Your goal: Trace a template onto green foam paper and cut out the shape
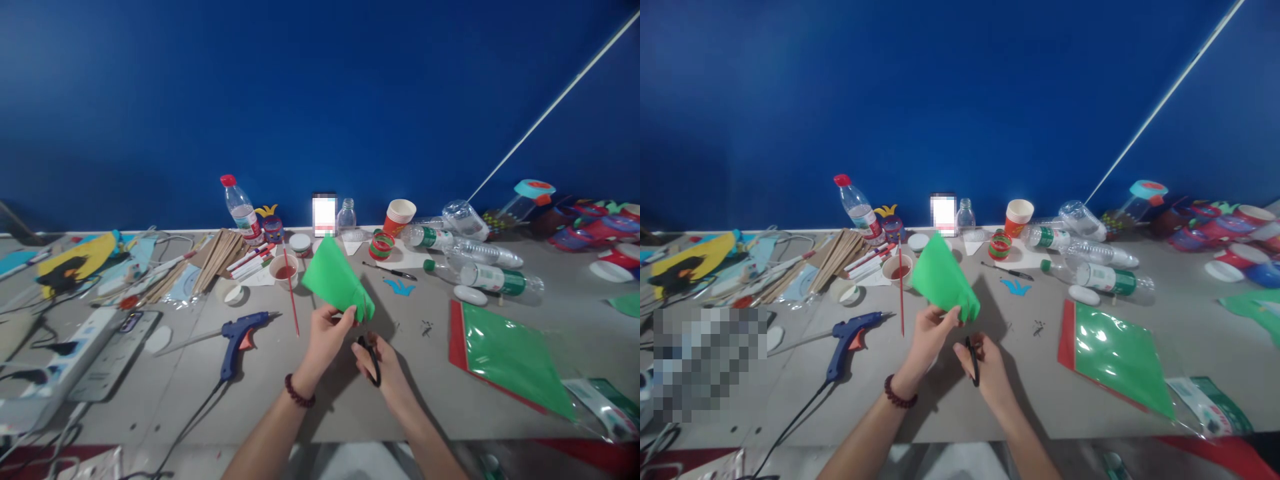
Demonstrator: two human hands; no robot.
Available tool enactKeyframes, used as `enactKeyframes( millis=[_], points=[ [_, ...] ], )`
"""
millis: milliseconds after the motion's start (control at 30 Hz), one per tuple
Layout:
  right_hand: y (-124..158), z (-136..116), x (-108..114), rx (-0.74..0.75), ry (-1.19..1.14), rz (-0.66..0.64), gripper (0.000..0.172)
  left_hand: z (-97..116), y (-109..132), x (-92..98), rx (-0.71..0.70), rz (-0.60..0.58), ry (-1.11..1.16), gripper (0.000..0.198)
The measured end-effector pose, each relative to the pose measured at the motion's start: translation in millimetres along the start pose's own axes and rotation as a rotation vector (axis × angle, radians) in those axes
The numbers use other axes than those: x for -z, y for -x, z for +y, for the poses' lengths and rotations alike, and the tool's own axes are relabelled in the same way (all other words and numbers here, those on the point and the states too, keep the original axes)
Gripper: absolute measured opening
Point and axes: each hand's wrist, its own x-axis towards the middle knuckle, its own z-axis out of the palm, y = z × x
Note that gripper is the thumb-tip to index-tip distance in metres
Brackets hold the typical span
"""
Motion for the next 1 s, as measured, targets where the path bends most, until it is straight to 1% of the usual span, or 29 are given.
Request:
enactKeyframes(
  millis=[167, 367, 767, 1000],
  points=[
    [0.9, -0.8, 0.6, 0.017, 0.012, 0.01, 0.046, -0.8, 1.8, -1.0, -0.02, -0.015, -0.018, 0.03],
    [1.7, -1.1, 0.9, 0.026, 0.015, 0.024, 0.045, 3.2, 3.7, -2.6, -0.04, -0.023, -0.074, 0.032],
    [0.5, 1.6, 1.1, 0.031, 0.013, 0.015, 0.045, 2.8, 3.6, -2.2, -0.034, -0.021, -0.064, 0.027],
    [-0.8, 3.1, 0.9, 0.01, -0.011, 0.003, 0.046, 1.6, 3.2, -1.3, -0.042, -0.022, -0.044, 0.024]
  ],
)
